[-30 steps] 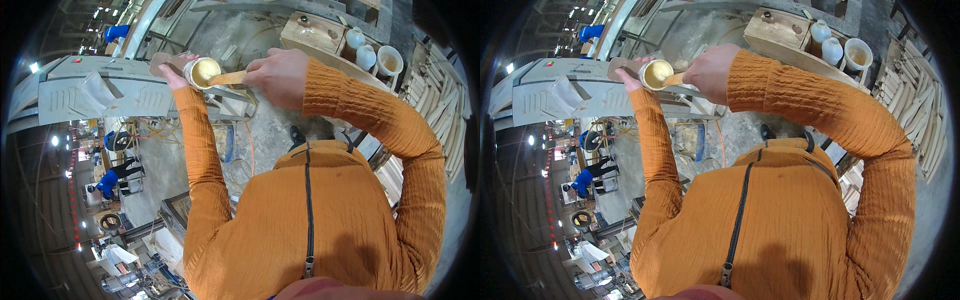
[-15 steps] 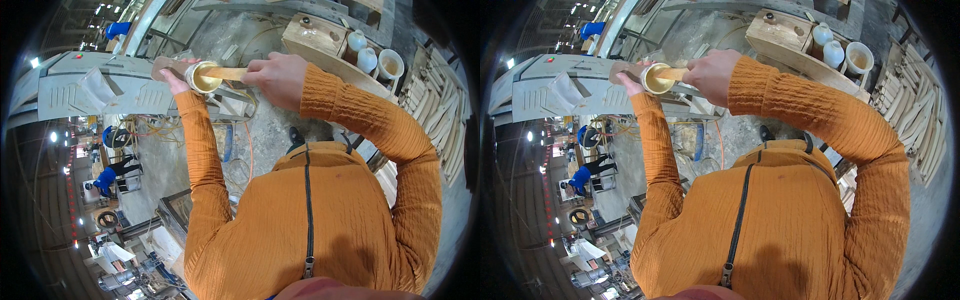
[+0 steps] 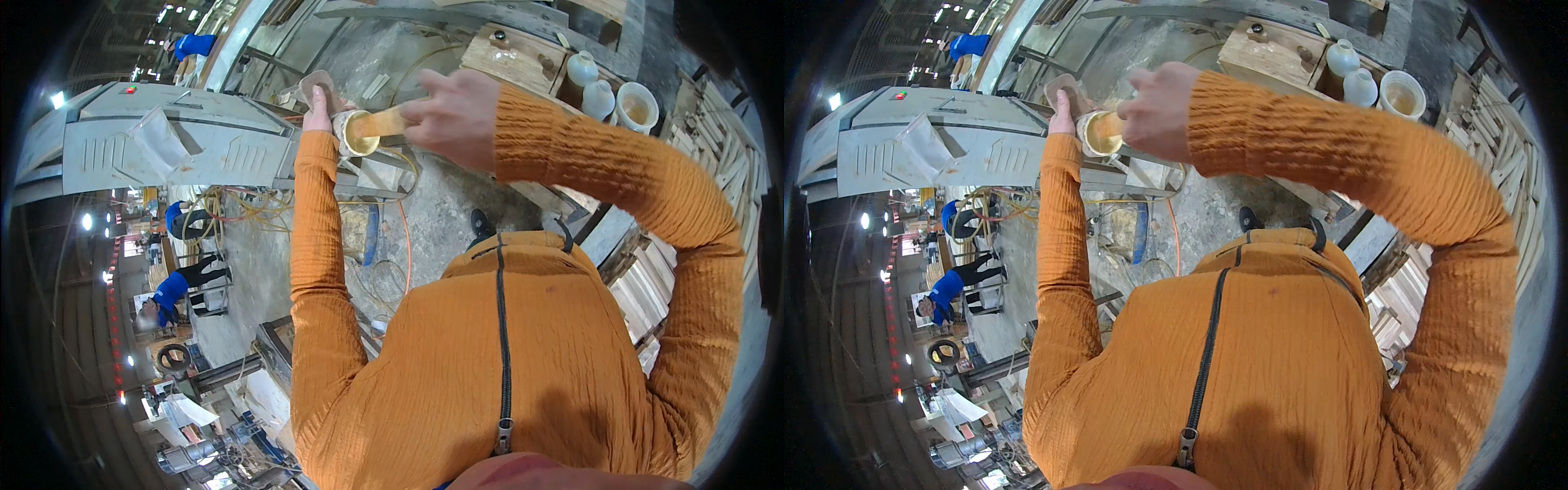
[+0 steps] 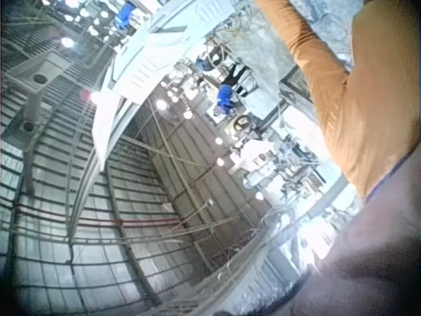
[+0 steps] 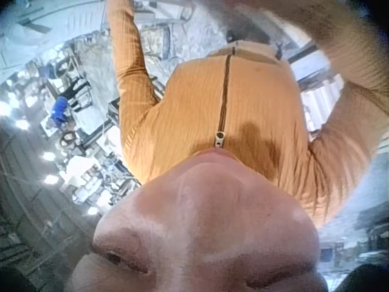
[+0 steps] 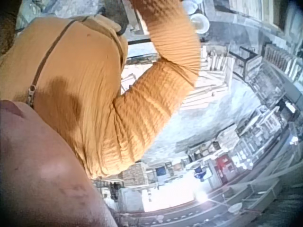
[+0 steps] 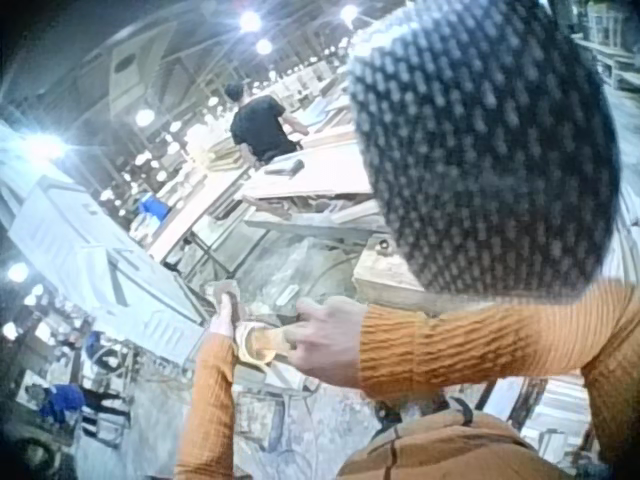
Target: The person picks up a small cup containing a yellow substance and stirs it with a wooden stick. They then add liquid from two different bottles into the cup and continue stirring. Finally, they use a handheld drill to mix the contents of the cup thoroughly.
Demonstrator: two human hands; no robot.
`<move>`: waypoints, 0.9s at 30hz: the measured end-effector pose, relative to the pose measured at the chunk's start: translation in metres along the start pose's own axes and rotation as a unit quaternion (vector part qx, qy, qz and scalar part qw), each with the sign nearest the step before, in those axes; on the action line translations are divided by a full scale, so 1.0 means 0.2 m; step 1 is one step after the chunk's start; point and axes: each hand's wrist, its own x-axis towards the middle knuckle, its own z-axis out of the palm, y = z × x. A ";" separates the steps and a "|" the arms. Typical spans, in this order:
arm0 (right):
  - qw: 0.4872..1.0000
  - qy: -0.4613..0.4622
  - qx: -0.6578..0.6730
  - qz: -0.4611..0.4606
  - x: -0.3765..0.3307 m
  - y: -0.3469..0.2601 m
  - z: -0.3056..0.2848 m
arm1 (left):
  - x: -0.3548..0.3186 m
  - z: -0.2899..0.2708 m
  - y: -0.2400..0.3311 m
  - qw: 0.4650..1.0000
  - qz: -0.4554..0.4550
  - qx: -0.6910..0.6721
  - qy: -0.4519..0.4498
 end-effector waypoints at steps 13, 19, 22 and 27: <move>0.963 -0.148 0.180 0.136 0.13 0.02 0.04 | 0.03 0.06 -0.02 0.979 0.112 0.167 -0.040; 0.862 -0.095 0.468 0.173 0.05 0.24 0.18 | -0.10 0.10 0.10 0.986 0.160 0.001 -0.055; 0.737 -0.151 0.619 0.225 0.02 0.31 0.18 | -0.13 0.08 0.14 0.982 0.154 -0.095 -0.060; 0.673 -0.135 0.681 0.254 -0.02 0.30 0.14 | -0.07 0.02 0.18 0.926 0.138 -0.337 -0.095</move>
